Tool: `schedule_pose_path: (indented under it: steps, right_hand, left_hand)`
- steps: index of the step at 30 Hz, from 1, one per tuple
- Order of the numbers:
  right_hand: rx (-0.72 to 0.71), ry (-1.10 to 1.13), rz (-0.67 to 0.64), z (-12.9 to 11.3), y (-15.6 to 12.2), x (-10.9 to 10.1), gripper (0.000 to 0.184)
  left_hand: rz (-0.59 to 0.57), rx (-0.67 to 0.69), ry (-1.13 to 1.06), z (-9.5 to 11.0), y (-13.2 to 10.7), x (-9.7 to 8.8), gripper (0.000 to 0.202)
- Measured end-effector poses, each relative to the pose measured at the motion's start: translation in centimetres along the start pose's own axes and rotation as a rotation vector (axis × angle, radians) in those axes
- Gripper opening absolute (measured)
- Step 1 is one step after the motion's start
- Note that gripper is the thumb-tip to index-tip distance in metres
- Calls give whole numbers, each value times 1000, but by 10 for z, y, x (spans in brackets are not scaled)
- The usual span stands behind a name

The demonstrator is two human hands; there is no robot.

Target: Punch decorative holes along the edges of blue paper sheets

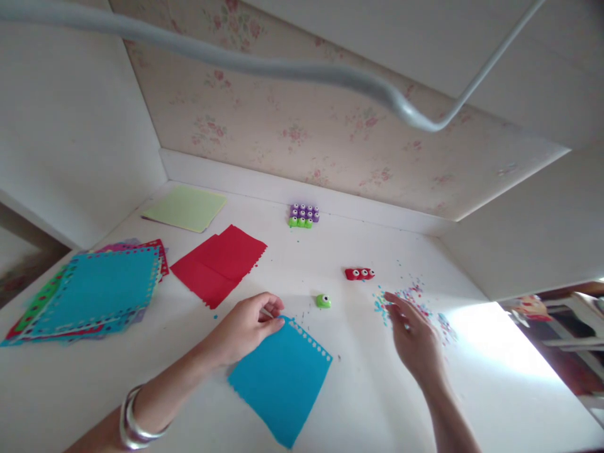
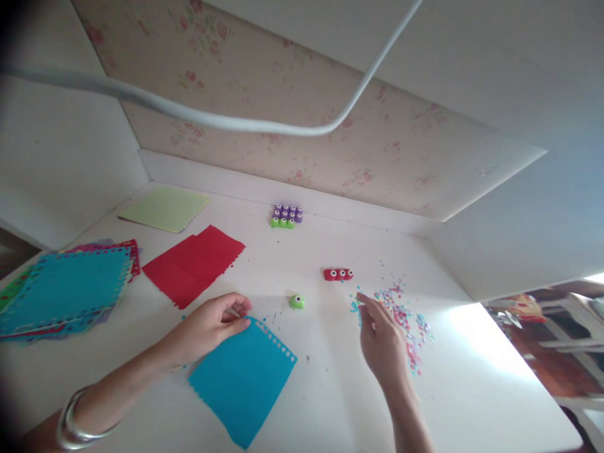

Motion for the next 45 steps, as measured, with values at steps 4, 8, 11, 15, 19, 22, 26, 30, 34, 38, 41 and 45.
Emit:
schedule_pose_path:
  steps: [4,8,11,15,19,22,26,30,34,38,41,45]
  right_hand:
    - [-256,304,-346,-71,3,46,46]
    - [-396,369,-377,-88,17,72,30]
    - [-232,473,-361,-77,18,81,27]
    - [73,788,-313,-72,8,82,36]
    - [157,1054,-295,-79,4,77,35]
    - [186,1109,-358,-83,2,77,37]
    - [127,1083,-406,-87,-3,81,35]
    - [-54,1042,-422,-93,-6,82,25]
    - [-129,1046,-476,-96,-8,83,23]
    - [-169,1011,-492,-97,-10,84,23]
    - [-188,970,-510,-98,-11,85,23]
    - [-188,950,-531,-102,-12,85,23]
  left_hand:
    - [3,67,69,4,0,0,23]
    - [27,121,133,8,-3,-2,26]
    - [55,145,200,9,-3,-3,30]
    - [-14,107,190,4,-1,-1,35]
    - [-130,56,131,0,1,0,45]
    - [-99,68,197,3,-1,1,29]
    - [45,135,270,10,-3,2,29]
    - [20,138,256,11,-4,6,36]
    - [16,128,250,13,-6,6,32]
    - [14,137,250,16,-7,6,32]
    - [28,143,262,16,-7,7,34]
    - [46,155,272,16,-7,7,34]
Point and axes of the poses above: each hand's wrist, its own y-axis towards the middle knuckle, its own x-axis out of the palm, z = x × y, the point moved 3 cm from there along y, towards the middle knuckle, and after that the axes turned 11 degrees about -x, right-handed, at the moved point
